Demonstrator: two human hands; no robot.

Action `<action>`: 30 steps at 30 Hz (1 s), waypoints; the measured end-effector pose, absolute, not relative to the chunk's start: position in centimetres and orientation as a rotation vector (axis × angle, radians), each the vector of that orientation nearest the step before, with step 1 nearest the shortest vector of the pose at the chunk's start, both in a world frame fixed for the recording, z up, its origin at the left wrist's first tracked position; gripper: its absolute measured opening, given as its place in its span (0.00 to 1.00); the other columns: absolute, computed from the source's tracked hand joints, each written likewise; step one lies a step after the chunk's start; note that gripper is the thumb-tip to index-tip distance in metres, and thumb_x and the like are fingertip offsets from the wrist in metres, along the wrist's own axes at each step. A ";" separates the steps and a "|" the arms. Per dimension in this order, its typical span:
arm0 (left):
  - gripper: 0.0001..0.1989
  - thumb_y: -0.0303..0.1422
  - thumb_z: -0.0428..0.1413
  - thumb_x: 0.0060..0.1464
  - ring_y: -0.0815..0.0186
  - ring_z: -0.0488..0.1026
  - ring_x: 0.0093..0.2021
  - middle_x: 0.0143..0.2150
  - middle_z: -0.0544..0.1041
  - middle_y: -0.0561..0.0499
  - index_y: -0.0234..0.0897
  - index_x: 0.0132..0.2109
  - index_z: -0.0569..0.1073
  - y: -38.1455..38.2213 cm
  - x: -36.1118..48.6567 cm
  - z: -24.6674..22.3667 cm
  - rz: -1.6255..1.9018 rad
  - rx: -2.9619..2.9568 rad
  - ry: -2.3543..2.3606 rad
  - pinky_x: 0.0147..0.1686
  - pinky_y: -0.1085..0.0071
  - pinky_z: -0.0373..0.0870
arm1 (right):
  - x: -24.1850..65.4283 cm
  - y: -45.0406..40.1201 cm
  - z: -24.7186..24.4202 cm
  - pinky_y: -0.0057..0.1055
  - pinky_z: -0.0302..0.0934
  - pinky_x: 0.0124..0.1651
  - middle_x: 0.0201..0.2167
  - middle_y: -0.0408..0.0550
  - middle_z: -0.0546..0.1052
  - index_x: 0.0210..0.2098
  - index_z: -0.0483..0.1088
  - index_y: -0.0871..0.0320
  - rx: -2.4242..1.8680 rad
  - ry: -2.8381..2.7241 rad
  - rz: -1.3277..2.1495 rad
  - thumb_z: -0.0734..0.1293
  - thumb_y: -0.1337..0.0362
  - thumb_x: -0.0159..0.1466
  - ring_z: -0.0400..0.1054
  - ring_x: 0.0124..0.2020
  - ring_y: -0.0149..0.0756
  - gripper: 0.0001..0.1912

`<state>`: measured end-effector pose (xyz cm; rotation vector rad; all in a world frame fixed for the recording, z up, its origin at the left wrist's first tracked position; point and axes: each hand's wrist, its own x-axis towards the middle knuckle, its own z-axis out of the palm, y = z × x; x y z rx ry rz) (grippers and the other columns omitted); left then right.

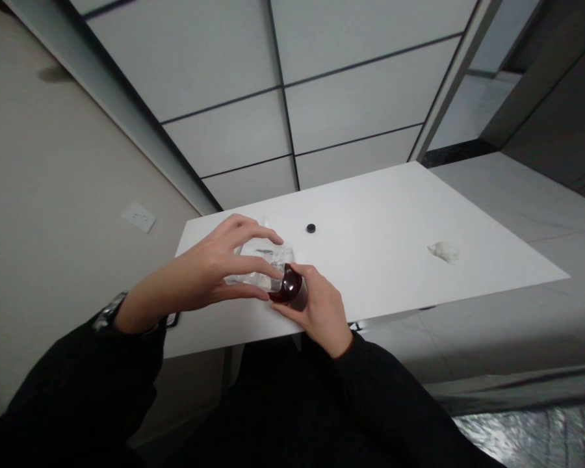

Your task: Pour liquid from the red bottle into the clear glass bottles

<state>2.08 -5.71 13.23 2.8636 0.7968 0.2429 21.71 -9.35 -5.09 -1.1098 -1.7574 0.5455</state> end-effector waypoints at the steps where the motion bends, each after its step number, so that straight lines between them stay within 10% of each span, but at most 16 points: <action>1: 0.09 0.38 0.62 0.65 0.51 0.66 0.64 0.64 0.74 0.43 0.45 0.50 0.82 -5.6 2.1 13.1 0.244 2.855 0.793 0.64 0.50 0.68 | 21.7 -9.4 -5.1 0.48 0.75 0.51 0.51 0.54 0.81 0.59 0.66 0.53 -1.111 -1.757 0.545 0.77 0.47 0.62 0.80 0.50 0.52 0.32; 11: 0.11 0.38 0.60 0.67 0.52 0.70 0.64 0.64 0.72 0.39 0.41 0.53 0.77 -4.9 1.8 12.7 0.222 2.847 0.727 0.64 0.51 0.69 | 21.8 -9.4 -5.0 0.49 0.75 0.51 0.51 0.54 0.81 0.58 0.67 0.53 -1.128 -1.749 0.575 0.77 0.47 0.61 0.80 0.50 0.53 0.32; 30: 0.46 0.42 0.66 0.61 0.49 0.71 0.66 0.69 0.65 0.35 0.47 0.76 0.49 -6.0 -1.0 10.0 0.369 2.655 1.014 0.66 0.49 0.70 | 21.9 -9.3 -5.4 0.54 0.75 0.54 0.55 0.57 0.80 0.62 0.66 0.52 -1.118 -1.795 0.527 0.76 0.47 0.62 0.79 0.55 0.57 0.35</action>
